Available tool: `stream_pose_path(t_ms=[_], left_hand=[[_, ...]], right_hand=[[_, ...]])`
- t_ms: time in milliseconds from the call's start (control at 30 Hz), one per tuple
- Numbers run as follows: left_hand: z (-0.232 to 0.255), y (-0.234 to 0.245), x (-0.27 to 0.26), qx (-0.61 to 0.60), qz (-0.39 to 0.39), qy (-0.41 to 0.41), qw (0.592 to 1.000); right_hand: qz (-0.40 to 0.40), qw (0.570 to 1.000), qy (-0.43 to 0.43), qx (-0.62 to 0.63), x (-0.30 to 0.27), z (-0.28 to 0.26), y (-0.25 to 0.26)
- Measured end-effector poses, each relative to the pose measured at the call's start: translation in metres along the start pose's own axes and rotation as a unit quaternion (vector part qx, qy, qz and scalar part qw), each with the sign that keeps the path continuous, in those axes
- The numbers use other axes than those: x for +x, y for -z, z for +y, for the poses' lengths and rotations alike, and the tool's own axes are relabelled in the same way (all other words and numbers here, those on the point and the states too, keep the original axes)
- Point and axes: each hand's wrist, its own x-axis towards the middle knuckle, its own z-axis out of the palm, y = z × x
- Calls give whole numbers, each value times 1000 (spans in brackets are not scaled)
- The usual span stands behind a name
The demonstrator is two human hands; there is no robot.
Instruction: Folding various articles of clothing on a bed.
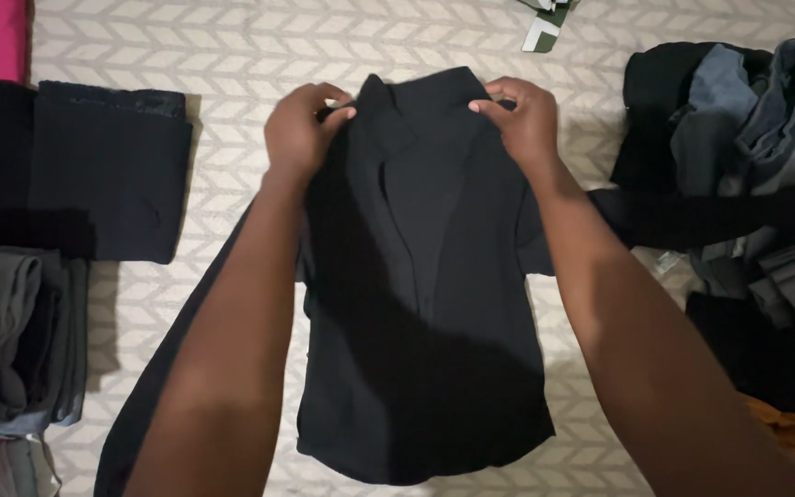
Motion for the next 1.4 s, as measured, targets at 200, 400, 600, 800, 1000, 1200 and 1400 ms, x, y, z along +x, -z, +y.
stream_pose_path(t_ms=[200, 400, 600, 800, 1000, 1200, 1400], left_hand=[[27, -12, -63, 103, 89, -96, 986], [53, -46, -205, 108, 17, -83, 991], [48, -70, -360, 189, -126, -66, 972], [52, -53, -435, 194, -157, -92, 964], [53, -30, -446, 118, -135, -67, 981], [28, 13, -424, 53, 140, 79, 986], [-29, 14, -438, -96, 60, 263, 958]], right_hand=[[43, 971, 88, -217, -57, -57, -11], [-8, 986, 48, -158, -187, -81, -43], [-80, 945, -37, -316, -333, -91, -48], [-127, 918, -23, -374, -430, -103, -34], [-80, 928, -59, -359, -456, -112, -11], [112, 955, -85, -263, -466, -77, 34], [-4, 916, -379, -128, -472, -48, 59]])
